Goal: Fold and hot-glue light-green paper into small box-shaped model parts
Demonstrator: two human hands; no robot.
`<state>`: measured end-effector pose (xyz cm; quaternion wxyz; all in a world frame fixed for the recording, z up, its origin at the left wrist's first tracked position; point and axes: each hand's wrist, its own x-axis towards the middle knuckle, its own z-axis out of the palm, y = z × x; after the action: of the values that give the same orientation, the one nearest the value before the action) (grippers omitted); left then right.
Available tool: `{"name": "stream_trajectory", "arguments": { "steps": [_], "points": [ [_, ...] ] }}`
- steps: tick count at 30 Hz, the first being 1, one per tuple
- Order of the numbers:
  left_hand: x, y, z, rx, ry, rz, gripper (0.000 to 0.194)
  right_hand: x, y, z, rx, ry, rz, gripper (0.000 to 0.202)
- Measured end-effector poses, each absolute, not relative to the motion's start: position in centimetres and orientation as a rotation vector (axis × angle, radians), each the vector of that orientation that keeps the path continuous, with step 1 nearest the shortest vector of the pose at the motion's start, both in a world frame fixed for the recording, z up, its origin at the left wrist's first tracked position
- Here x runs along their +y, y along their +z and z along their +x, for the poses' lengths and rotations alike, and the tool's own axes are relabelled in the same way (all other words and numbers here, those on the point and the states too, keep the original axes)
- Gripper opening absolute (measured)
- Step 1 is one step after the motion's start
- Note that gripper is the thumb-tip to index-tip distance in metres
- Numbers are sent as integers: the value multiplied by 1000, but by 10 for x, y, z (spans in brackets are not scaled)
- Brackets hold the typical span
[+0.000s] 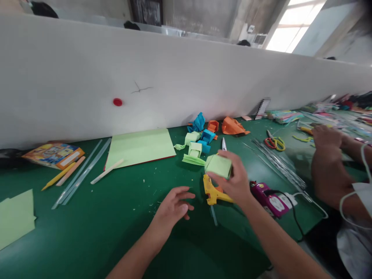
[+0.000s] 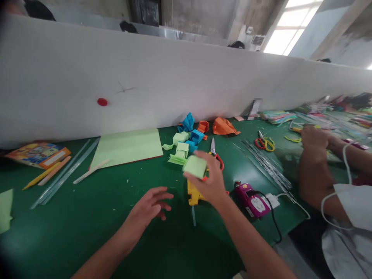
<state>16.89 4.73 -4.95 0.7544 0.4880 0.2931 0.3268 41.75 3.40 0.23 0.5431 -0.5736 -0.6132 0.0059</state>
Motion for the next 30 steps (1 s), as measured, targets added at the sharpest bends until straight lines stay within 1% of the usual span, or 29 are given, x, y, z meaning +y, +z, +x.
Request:
{"name": "stream_trajectory", "arguments": {
  "steps": [2,4,7,8,9,11,12,14,17,22,30],
  "points": [
    [51,-52,169,685,721,1226,46,55,-1,448,-1113,345,-1521,62],
    [55,-55,167,791,758,1424,32,80,-5,480,-1019,452,-1569,71],
    [59,-57,164,917,840,1607,21,115,-15,516,-968,529,-1644,72],
    [61,-57,162,932,860,1622,20,126,-18,523,-962,552,-1678,69],
    [62,-57,161,940,880,1626,19,137,-21,528,-966,581,-1715,60],
    [63,-57,158,957,910,1648,18,158,-26,534,-998,652,-1793,38],
    [63,-58,157,965,923,1656,17,168,-28,536,-1023,686,-1829,33],
    [62,-58,154,979,944,1674,17,184,-31,541,-1080,727,-1898,32],
    [60,-58,150,1003,976,1711,18,201,-33,551,-1176,679,-1973,34],
    [61,-57,151,1017,997,1730,19,209,-39,564,-1305,464,-1994,35],
    [60,-58,150,1046,990,1718,20,194,-54,561,-1183,26,-1900,35]
  ]
}}
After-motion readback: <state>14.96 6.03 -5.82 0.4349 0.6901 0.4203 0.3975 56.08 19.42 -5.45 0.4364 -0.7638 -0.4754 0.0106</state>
